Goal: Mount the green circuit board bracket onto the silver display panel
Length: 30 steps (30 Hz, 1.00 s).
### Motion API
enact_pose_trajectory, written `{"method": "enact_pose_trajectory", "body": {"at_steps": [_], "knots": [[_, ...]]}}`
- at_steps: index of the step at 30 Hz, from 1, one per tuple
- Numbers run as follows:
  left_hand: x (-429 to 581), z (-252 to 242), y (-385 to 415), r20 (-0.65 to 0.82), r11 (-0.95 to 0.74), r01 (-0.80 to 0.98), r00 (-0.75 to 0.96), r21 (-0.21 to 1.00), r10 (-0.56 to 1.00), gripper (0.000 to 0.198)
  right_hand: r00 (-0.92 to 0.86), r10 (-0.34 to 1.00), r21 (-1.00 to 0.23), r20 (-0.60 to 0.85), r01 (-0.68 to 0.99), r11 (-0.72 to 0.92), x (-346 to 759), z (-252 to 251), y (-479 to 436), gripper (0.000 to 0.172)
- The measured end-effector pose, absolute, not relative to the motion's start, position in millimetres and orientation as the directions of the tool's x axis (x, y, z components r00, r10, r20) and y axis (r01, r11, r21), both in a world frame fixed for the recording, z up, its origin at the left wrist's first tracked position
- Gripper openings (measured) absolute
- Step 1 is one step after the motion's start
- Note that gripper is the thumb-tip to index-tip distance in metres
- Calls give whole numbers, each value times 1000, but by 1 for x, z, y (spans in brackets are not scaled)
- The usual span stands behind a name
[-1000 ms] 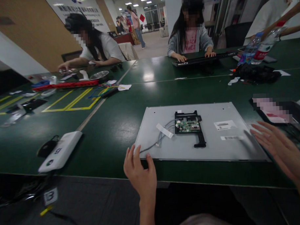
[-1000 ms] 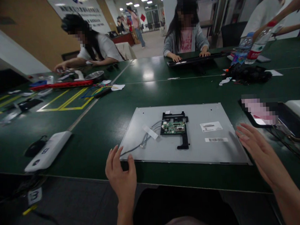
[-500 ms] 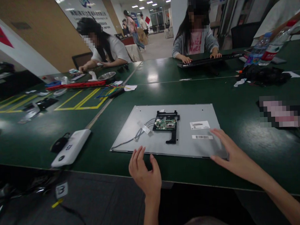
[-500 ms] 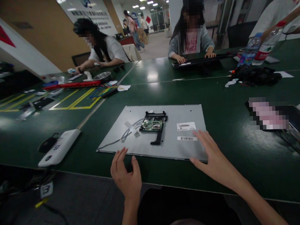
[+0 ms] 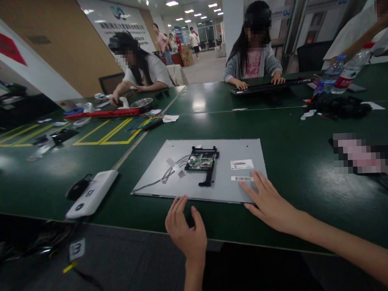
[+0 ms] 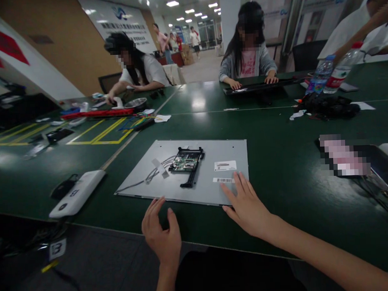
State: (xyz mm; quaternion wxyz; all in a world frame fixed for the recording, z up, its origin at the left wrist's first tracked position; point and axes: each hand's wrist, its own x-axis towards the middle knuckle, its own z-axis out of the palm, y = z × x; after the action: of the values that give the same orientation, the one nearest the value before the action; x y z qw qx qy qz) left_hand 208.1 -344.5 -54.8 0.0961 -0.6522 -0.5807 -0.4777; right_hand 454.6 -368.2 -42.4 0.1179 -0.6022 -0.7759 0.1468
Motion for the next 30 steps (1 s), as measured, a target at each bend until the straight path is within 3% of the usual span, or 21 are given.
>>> {"method": "enact_pose_trajectory", "body": {"at_steps": [10, 21, 30], "knots": [[208, -53, -344, 726, -292, 865, -112, 407, 679, 26, -349, 935, -447, -58, 847, 288, 415, -29, -310, 74], [207, -53, -343, 728, -290, 890, -67, 353, 682, 20, -336, 941, -410, 34, 854, 320, 376, -27, -296, 71], [207, -56, -340, 726, -286, 875, -101, 390, 681, 22, -352, 926, -403, 137, 834, 377, 383, -26, -298, 62]]}}
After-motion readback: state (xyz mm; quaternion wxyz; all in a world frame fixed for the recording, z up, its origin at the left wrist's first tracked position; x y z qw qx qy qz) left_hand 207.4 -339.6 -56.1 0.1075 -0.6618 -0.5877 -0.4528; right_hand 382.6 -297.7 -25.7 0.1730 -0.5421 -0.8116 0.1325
